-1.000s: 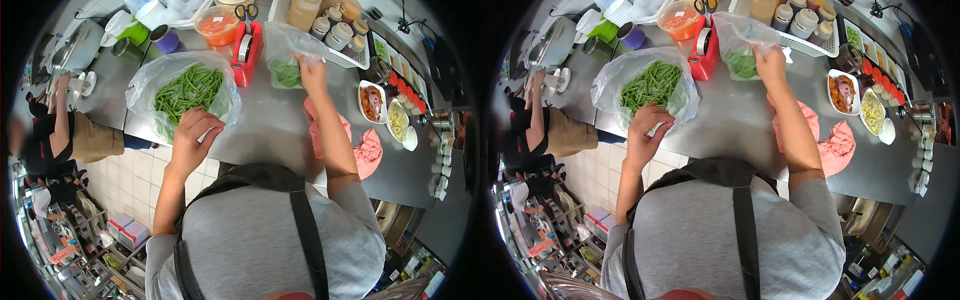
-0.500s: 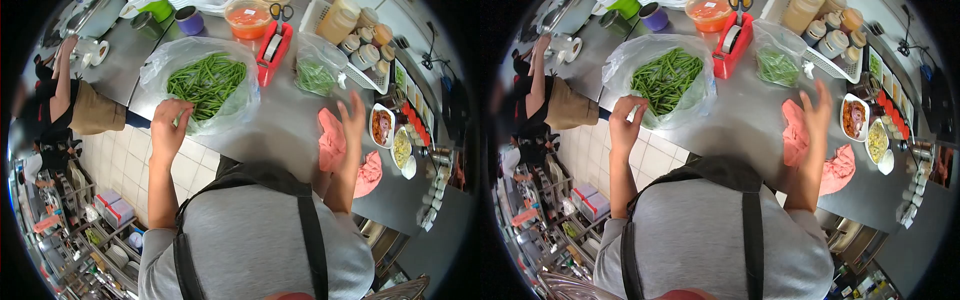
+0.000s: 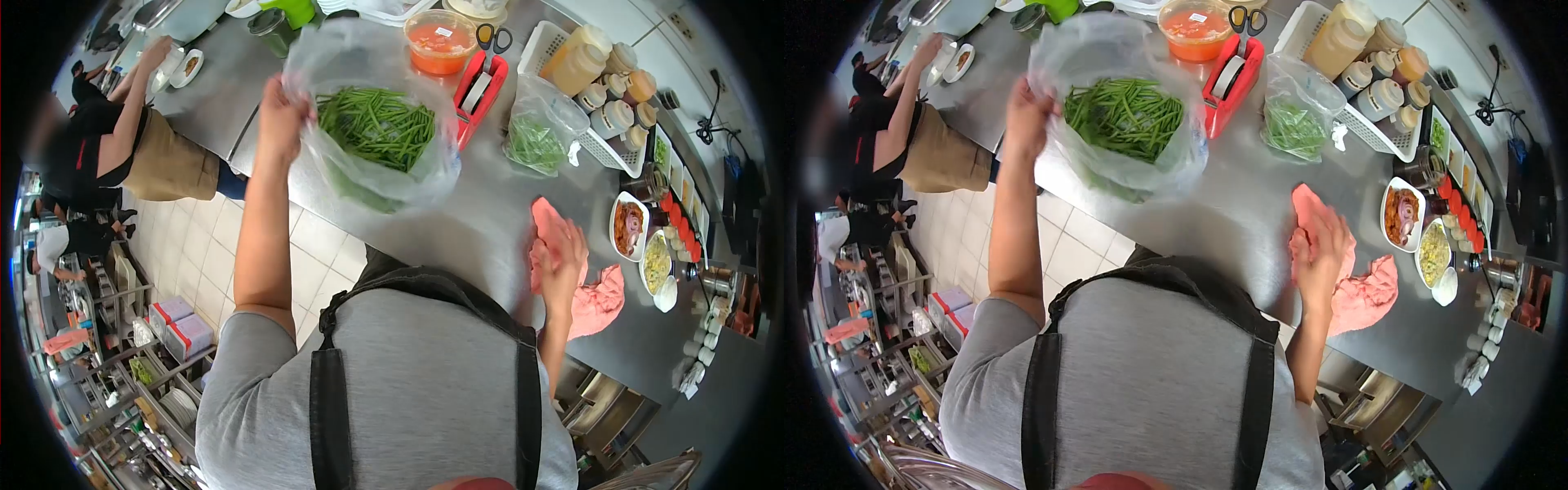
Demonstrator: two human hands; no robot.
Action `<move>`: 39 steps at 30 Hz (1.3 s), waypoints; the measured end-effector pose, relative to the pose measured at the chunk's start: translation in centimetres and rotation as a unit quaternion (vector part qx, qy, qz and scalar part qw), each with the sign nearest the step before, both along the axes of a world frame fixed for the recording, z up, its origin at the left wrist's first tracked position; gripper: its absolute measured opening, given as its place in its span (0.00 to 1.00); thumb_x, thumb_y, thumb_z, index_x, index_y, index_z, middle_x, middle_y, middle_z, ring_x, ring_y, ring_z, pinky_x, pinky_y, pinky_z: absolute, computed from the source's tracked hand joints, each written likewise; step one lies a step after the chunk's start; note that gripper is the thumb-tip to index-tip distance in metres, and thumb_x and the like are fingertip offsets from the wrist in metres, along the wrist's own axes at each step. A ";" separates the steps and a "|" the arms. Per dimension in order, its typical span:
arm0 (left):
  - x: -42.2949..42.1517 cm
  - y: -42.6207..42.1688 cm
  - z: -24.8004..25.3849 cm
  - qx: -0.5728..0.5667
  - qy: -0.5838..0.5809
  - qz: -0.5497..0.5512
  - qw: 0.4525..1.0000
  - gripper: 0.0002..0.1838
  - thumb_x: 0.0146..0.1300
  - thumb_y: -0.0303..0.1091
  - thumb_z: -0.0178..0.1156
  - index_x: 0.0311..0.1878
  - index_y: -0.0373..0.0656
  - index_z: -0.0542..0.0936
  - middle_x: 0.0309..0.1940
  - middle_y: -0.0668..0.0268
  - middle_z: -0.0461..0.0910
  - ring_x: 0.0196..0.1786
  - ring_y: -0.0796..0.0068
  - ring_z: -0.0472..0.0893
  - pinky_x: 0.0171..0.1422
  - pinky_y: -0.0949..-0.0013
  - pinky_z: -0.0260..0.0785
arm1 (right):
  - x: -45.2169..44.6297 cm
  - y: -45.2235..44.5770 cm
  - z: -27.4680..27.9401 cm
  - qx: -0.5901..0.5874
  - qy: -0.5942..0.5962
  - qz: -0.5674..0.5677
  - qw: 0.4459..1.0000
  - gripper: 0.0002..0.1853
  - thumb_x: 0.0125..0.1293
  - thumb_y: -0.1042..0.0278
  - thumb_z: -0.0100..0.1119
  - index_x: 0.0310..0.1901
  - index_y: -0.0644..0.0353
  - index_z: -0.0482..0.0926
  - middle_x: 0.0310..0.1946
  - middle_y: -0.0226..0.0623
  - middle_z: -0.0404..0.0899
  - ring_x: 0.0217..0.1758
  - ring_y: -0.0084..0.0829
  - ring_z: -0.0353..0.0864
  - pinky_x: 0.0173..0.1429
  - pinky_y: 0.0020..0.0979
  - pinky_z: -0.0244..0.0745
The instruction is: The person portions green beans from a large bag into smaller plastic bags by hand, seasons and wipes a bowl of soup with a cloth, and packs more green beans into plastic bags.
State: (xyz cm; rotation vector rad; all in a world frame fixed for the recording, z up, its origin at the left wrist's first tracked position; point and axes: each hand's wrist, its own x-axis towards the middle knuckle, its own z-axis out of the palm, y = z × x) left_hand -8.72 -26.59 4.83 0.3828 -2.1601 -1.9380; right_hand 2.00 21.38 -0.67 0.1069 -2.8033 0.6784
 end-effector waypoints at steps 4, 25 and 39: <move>-0.3 -2.5 3.6 0.071 0.080 -0.025 0.994 0.30 0.57 0.15 0.54 0.65 0.41 0.62 0.39 0.63 0.76 0.32 0.74 0.74 0.38 0.72 0.70 | -1.5 -6.1 1.0 -0.126 -0.049 0.133 0.982 0.21 0.59 0.73 0.62 0.56 0.61 0.76 0.62 0.47 0.71 0.68 0.48 0.66 0.72 0.43 0.57; -7.4 -8.5 6.6 0.212 -0.024 -0.373 0.903 0.25 0.51 0.23 0.63 0.56 0.37 0.76 0.34 0.68 0.81 0.35 0.74 0.79 0.44 0.71 0.72 | -10.6 -28.2 4.4 -0.632 -0.182 0.045 0.752 0.18 0.66 0.76 0.51 0.58 0.64 0.73 0.44 0.33 0.79 0.43 0.25 0.76 0.50 0.29 0.71; -39.8 -10.4 16.3 -0.469 0.352 -0.130 0.800 0.37 0.52 0.39 0.71 0.66 0.47 0.70 0.65 0.49 0.67 0.64 0.54 0.71 0.63 0.61 0.69 | 1.4 -6.2 -8.4 0.269 -0.026 -0.428 0.863 0.26 0.66 0.62 0.58 0.66 0.50 0.69 0.65 0.47 0.68 0.68 0.48 0.67 0.67 0.44 0.63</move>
